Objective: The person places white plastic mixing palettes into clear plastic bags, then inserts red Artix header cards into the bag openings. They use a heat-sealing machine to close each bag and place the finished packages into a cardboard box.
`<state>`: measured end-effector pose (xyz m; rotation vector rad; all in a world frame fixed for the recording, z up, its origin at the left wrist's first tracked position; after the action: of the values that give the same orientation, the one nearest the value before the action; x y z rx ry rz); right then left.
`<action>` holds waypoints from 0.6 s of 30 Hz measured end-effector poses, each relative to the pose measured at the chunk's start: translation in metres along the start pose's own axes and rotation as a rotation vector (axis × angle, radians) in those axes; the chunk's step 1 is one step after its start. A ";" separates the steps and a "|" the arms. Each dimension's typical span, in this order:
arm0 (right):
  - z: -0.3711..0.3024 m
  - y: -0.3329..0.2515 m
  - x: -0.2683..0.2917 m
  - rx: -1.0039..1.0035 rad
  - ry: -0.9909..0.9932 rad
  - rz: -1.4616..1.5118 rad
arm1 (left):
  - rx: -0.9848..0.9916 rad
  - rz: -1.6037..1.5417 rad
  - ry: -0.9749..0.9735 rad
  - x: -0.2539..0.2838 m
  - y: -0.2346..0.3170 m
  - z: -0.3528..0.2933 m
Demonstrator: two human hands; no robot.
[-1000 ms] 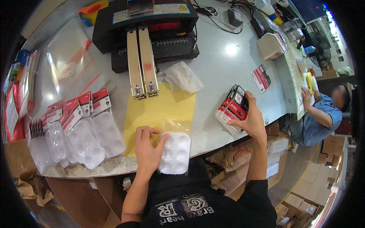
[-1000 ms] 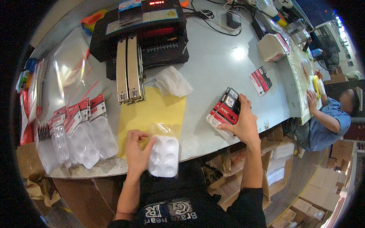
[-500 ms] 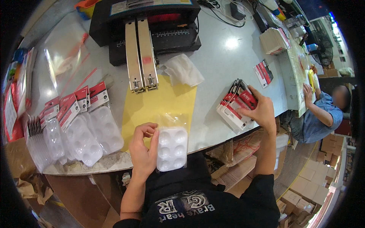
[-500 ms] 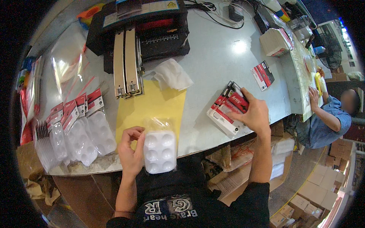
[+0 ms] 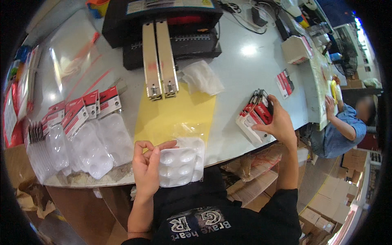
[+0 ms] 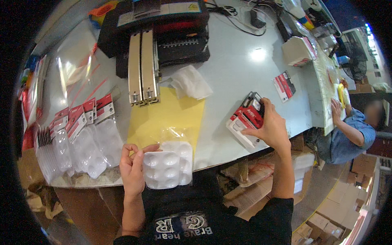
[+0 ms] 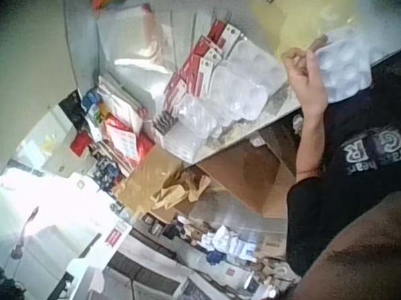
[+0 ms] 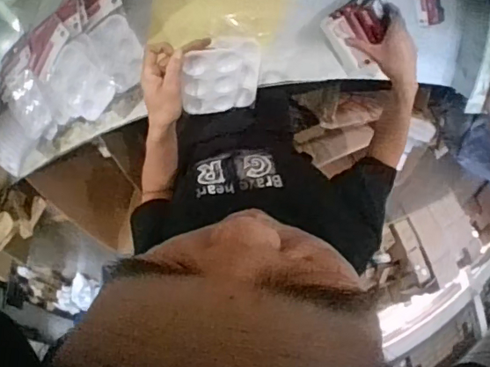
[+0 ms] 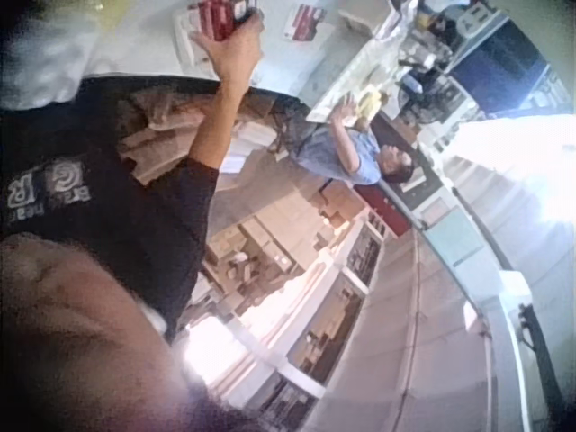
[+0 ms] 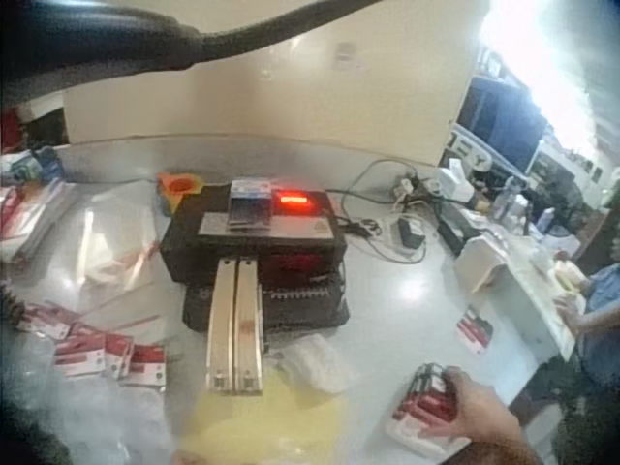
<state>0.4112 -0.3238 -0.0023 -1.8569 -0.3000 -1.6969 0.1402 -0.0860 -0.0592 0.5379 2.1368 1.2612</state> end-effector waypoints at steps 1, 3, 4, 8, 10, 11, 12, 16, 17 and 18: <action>0.002 0.005 -0.001 -0.003 -0.007 -0.004 | -0.018 0.017 -0.009 -0.002 0.000 0.000; 0.004 0.008 -0.004 0.009 0.007 0.010 | -0.027 0.045 -0.010 -0.004 -0.003 0.000; 0.004 0.011 -0.006 0.002 -0.001 0.003 | -0.037 0.021 -0.021 -0.005 -0.002 -0.001; 0.006 0.018 -0.011 -0.046 -0.039 0.031 | -0.024 0.016 -0.015 -0.004 -0.003 -0.001; 0.005 0.016 -0.008 -0.054 -0.027 0.070 | -0.008 -0.009 -0.015 -0.004 -0.004 -0.001; 0.004 0.016 -0.007 -0.061 -0.006 0.063 | 0.004 -0.021 -0.018 -0.004 -0.005 -0.002; 0.002 0.014 -0.004 -0.056 0.025 0.060 | 0.014 -0.031 -0.022 -0.005 -0.006 -0.002; -0.006 0.003 0.005 -0.019 0.103 -0.012 | -0.012 0.002 -0.023 -0.012 -0.003 -0.004; -0.009 0.001 0.003 -0.037 0.090 -0.006 | 0.005 0.038 -0.014 -0.013 -0.004 -0.005; -0.013 -0.004 0.004 -0.031 0.092 0.000 | 0.021 0.044 -0.014 -0.014 -0.005 -0.006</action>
<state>0.3991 -0.3287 0.0027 -1.7946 -0.2375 -1.7909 0.1462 -0.1007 -0.0571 0.6031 2.1394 1.2568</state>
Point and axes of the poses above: each hand's wrist, its own z-axis towards the middle knuckle, its own x-axis out of the back of the hand, y = z × x, the point moved 10 cm from there along z, towards the middle knuckle, and after that the axes turned 10 degrees about y, right-handed, at the moved point
